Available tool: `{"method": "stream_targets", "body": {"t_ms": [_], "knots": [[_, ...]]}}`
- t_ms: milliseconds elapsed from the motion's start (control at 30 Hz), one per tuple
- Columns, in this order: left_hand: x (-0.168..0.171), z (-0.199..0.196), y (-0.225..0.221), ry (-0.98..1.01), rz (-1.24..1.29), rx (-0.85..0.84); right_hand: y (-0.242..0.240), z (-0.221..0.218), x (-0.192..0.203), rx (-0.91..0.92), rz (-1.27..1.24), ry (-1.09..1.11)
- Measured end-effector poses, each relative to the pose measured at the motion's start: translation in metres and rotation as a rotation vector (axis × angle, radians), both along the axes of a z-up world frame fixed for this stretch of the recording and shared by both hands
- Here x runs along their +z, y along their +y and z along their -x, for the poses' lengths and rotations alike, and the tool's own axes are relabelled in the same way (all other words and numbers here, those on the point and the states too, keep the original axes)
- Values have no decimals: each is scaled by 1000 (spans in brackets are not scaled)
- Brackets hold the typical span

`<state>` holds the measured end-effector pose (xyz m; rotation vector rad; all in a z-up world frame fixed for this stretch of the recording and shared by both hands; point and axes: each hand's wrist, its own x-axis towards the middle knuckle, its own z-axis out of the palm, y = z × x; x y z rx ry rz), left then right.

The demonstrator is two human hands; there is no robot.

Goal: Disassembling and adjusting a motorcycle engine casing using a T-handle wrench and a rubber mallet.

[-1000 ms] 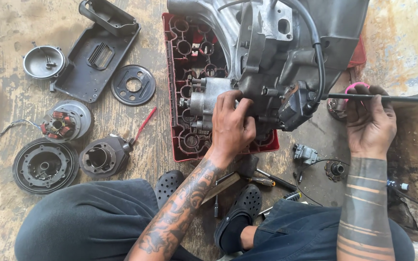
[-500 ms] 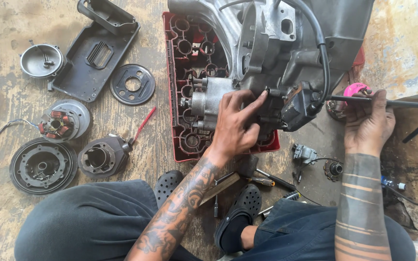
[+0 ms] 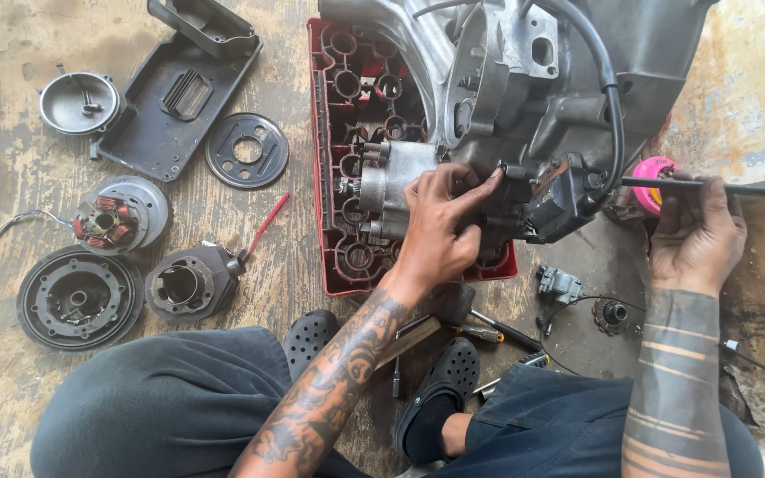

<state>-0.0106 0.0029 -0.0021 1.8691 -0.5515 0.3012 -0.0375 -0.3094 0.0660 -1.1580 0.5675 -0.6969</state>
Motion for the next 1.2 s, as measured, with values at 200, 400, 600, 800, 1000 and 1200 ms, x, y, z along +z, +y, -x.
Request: {"method": "stream_targets", "body": {"t_ms": [200, 400, 600, 800, 1000, 1200], "knots": [[-15, 5, -12, -381, -207, 123, 10, -9, 1, -180, -96, 112], [27, 46, -39, -945, -333, -231, -21, -19, -37, 103, -77, 62], [63, 62, -122, -807, -543, -117, -13, -14, -27, 257, 117, -25], [67, 21, -205, -604, -513, 309, 11, -18, 15, 6, 53, 10], [49, -25, -231, -590, -334, 116, -7, -3, 28, 124, 78, 232], [22, -35, -232, -704, -404, 146, -149, 32, -26, -509, 1332, 183]]}}
